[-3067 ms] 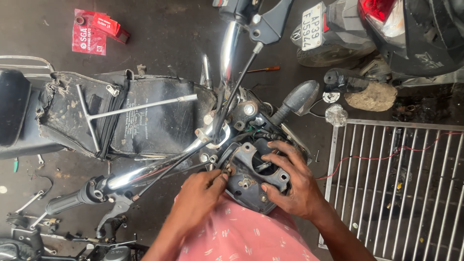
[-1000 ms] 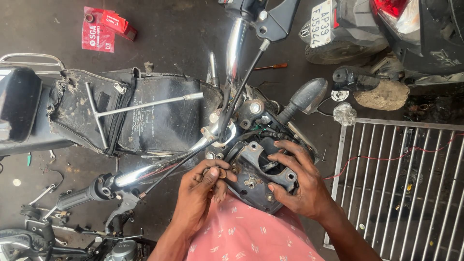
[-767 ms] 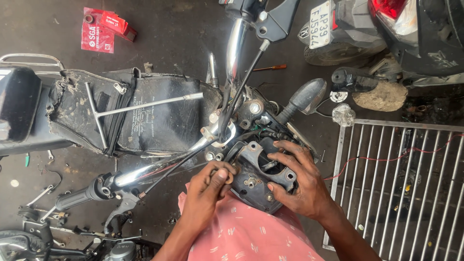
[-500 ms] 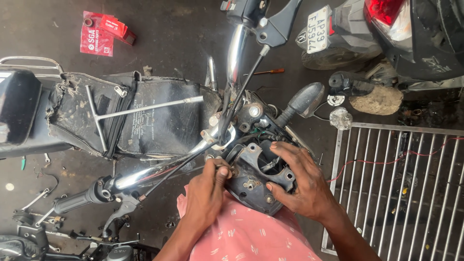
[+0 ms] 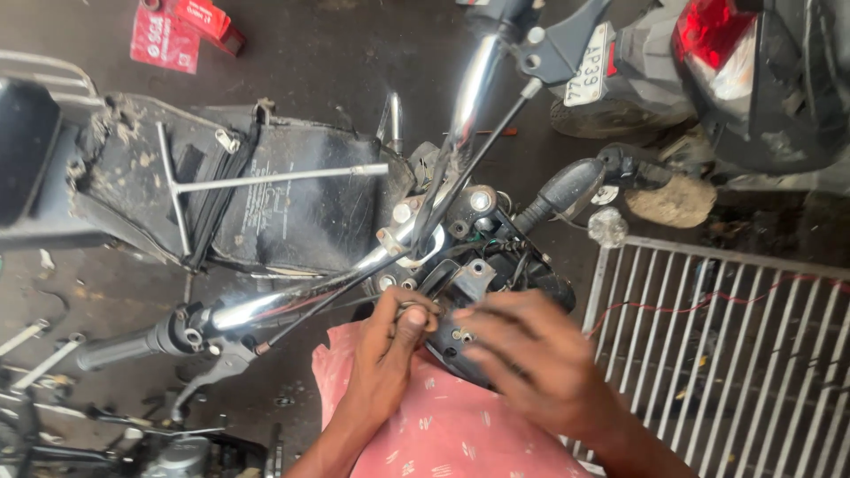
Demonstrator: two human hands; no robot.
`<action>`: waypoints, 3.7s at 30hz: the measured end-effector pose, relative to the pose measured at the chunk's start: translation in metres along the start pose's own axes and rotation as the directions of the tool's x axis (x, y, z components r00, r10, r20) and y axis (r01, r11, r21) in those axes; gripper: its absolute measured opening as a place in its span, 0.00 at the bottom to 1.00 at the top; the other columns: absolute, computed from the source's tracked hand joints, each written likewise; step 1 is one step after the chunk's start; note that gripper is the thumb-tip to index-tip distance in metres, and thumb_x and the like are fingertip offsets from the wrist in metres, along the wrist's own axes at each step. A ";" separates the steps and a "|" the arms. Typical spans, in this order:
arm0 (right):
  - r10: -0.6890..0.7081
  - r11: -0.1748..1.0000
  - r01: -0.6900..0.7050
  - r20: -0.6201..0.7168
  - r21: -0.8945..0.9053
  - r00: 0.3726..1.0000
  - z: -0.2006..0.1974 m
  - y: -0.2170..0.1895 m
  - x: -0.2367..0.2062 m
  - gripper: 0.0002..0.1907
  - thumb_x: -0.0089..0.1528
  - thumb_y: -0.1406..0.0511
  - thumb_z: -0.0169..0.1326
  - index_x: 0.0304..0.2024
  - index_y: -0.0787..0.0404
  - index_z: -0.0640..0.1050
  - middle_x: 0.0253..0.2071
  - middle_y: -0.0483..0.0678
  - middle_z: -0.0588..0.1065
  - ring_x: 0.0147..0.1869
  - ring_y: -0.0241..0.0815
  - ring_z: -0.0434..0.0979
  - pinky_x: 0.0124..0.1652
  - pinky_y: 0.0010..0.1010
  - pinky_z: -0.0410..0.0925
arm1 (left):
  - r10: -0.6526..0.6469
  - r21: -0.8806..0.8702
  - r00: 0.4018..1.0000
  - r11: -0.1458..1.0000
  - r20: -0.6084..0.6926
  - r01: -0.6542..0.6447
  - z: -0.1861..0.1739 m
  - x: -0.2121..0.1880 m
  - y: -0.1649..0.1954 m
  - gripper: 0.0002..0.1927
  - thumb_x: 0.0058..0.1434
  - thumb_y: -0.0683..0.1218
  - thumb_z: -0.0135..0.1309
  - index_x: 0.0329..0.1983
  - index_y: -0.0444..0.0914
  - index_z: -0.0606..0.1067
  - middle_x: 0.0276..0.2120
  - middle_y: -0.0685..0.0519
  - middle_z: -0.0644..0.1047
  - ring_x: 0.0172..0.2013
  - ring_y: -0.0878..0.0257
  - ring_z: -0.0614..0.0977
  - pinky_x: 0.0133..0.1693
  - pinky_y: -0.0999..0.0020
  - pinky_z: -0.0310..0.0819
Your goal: The person removes the motorcycle instrument cluster cover using a T-wrench, then manipulates the internal wiring and components. The person repeatedly aligns and repositions the cover and internal parts, then removes the cover again to continue working on the wiring.
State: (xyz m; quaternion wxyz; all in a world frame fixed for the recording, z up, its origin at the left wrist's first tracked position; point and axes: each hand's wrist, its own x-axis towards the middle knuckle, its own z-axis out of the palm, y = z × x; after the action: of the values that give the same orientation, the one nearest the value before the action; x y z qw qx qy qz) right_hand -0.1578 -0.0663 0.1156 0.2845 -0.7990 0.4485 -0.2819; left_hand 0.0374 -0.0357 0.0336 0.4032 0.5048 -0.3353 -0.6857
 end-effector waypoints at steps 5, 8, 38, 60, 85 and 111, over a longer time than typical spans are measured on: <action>-0.260 0.965 0.261 0.089 0.003 0.961 0.010 0.003 0.028 0.21 0.56 0.74 0.66 0.52 0.68 0.80 0.47 0.56 0.76 0.43 0.49 0.79 0.41 0.35 0.74 | -0.096 -0.216 0.994 0.971 0.058 0.106 0.007 0.001 0.017 0.15 0.75 0.51 0.43 0.44 0.36 0.73 0.27 0.58 0.68 0.28 0.72 0.66 0.29 0.76 0.61; -0.347 0.936 0.351 0.100 -0.031 0.933 0.012 0.005 0.037 0.19 0.55 0.73 0.66 0.49 0.67 0.79 0.46 0.55 0.76 0.45 0.50 0.80 0.42 0.36 0.74 | -0.142 -0.308 0.985 0.937 0.100 0.166 0.001 0.002 0.029 0.16 0.73 0.52 0.43 0.44 0.36 0.74 0.28 0.59 0.68 0.28 0.73 0.66 0.29 0.77 0.60; 0.056 0.995 -0.031 0.270 -0.098 0.961 0.019 0.010 0.043 0.13 0.58 0.76 0.58 0.45 0.65 0.80 0.39 0.52 0.80 0.41 0.47 0.84 0.39 0.32 0.75 | -0.289 -0.426 0.948 0.847 0.134 0.319 -0.041 0.002 -0.008 0.14 0.65 0.45 0.47 0.37 0.32 0.81 0.22 0.59 0.66 0.23 0.72 0.61 0.24 0.76 0.53; -0.016 0.979 0.076 0.303 -0.187 0.953 0.025 0.012 0.042 0.13 0.54 0.74 0.62 0.42 0.65 0.80 0.36 0.53 0.80 0.38 0.53 0.81 0.37 0.39 0.72 | 0.542 0.647 0.828 0.582 0.143 -0.493 -0.025 0.008 -0.011 0.07 0.62 0.44 0.56 0.43 0.41 0.75 0.32 0.51 0.80 0.32 0.51 0.82 0.33 0.56 0.73; 0.009 0.949 0.085 0.296 -0.303 0.955 0.045 0.009 0.034 0.10 0.53 0.69 0.65 0.38 0.56 0.84 0.29 0.43 0.80 0.30 0.43 0.73 0.31 0.35 0.68 | -0.191 -0.050 0.979 0.980 0.077 0.195 -0.050 0.010 -0.014 0.09 0.58 0.46 0.61 0.35 0.35 0.79 0.22 0.61 0.70 0.25 0.72 0.67 0.28 0.71 0.60; 0.015 0.847 0.215 0.427 -0.485 0.904 0.033 0.013 0.044 0.21 0.54 0.63 0.64 0.50 0.53 0.81 0.49 0.52 0.74 0.56 0.54 0.72 0.52 0.47 0.63 | 0.415 0.688 0.909 0.650 0.035 -0.323 -0.023 0.013 -0.030 0.08 0.66 0.46 0.53 0.41 0.37 0.70 0.22 0.46 0.78 0.27 0.47 0.81 0.31 0.51 0.72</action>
State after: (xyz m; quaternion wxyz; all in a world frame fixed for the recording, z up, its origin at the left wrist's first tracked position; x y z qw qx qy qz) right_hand -0.1226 -0.1037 0.0926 0.1304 -0.9098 0.3938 0.0120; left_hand 0.0509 -0.0354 -0.0035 0.3411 0.5797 -0.6320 -0.3848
